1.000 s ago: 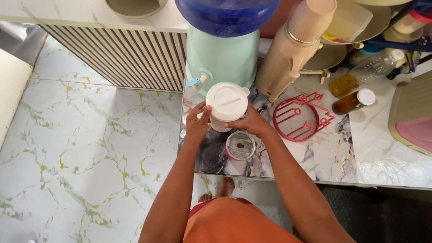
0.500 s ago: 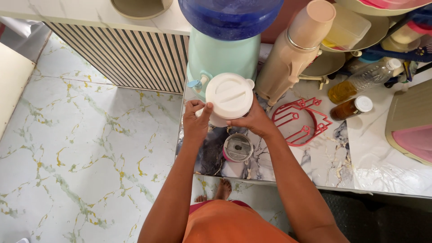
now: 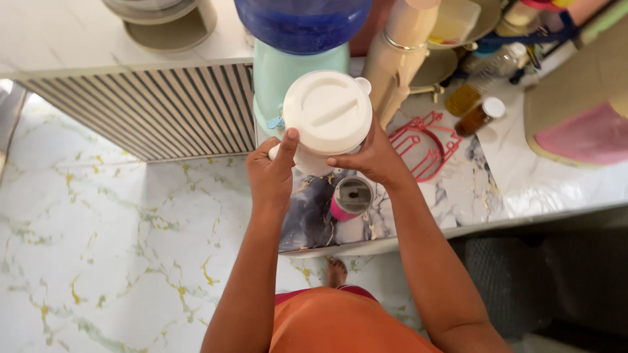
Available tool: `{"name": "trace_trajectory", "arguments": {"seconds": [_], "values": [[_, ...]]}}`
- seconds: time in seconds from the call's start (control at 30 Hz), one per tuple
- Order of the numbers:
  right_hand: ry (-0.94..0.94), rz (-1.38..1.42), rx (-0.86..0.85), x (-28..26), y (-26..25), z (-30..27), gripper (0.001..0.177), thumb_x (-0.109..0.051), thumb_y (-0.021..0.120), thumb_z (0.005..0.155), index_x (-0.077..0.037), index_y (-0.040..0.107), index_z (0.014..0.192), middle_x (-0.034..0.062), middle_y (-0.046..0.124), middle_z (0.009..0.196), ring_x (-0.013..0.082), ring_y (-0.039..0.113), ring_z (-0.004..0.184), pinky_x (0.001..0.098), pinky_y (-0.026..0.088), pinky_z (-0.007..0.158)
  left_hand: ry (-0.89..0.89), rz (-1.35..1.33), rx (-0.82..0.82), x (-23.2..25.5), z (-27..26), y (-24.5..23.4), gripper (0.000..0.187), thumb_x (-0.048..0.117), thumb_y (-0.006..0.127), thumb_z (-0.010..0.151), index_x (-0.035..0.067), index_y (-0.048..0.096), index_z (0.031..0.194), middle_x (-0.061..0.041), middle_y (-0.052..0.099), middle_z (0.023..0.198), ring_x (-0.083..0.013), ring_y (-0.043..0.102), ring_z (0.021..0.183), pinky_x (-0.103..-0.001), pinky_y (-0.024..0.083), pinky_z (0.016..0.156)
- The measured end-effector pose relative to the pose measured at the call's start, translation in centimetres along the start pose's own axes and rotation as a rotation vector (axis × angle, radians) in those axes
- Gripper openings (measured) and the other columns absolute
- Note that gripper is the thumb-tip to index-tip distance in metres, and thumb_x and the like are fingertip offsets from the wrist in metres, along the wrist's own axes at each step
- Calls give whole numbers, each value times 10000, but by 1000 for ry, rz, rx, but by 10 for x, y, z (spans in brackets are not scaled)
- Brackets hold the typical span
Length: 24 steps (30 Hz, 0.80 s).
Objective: The recorder tidies a dining table by organizing plates, cutlery, and glassware, and then moves a thermos and pitchers.
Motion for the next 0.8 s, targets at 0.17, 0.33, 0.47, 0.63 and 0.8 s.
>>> {"name": "trace_trajectory", "arguments": {"seconds": [0.17, 0.33, 0.47, 0.63, 0.8], "values": [[-53, -2, 120, -29, 27, -32, 1213, -172, 990, 619, -41, 290, 1601, 73, 498, 1528, 202, 442, 1462, 383, 403, 1228, -64, -91, -155, 43, -15, -9, 463, 436, 786, 892, 79, 618, 649, 59, 512, 626, -49, 382, 587, -256, 287, 538], [-45, -128, 246, -43, 49, -79, 1180, -163, 990, 614, -40, 325, 1581, 70, 523, 1512, 205, 462, 1450, 392, 434, 1212, -104, -82, -289, 49, -38, -24, 495, 442, 786, 895, 83, 575, 628, 61, 469, 616, -54, 330, 574, -265, 247, 518], [-27, -230, 373, -46, 57, -126, 1196, -172, 982, 601, -43, 312, 1584, 73, 512, 1514, 205, 452, 1444, 393, 424, 1192, -143, -39, -400, 55, -65, -23, 494, 430, 742, 936, 88, 556, 631, 57, 456, 643, -65, 340, 619, -259, 256, 560], [-34, -285, 510, -57, 66, -186, 1219, -165, 977, 593, -34, 306, 1602, 82, 491, 1548, 218, 434, 1471, 394, 359, 1230, -240, -28, -493, 33, -101, -20, 504, 440, 666, 973, 76, 597, 632, 31, 467, 640, -88, 386, 648, -274, 300, 617], [3, -259, 628, -47, 65, -250, 1227, -163, 980, 590, -32, 294, 1599, 79, 481, 1535, 215, 417, 1465, 391, 351, 1228, -353, -77, -575, 8, -142, -8, 453, 437, 637, 966, 87, 654, 679, 10, 539, 647, -111, 425, 642, -299, 341, 643]]}}
Point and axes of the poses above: each hand's wrist, its own z-axis towards the middle knuckle, its own y-axis out of the palm, x = y × z, the point moved 5 cm from there along z, towards the middle knuckle
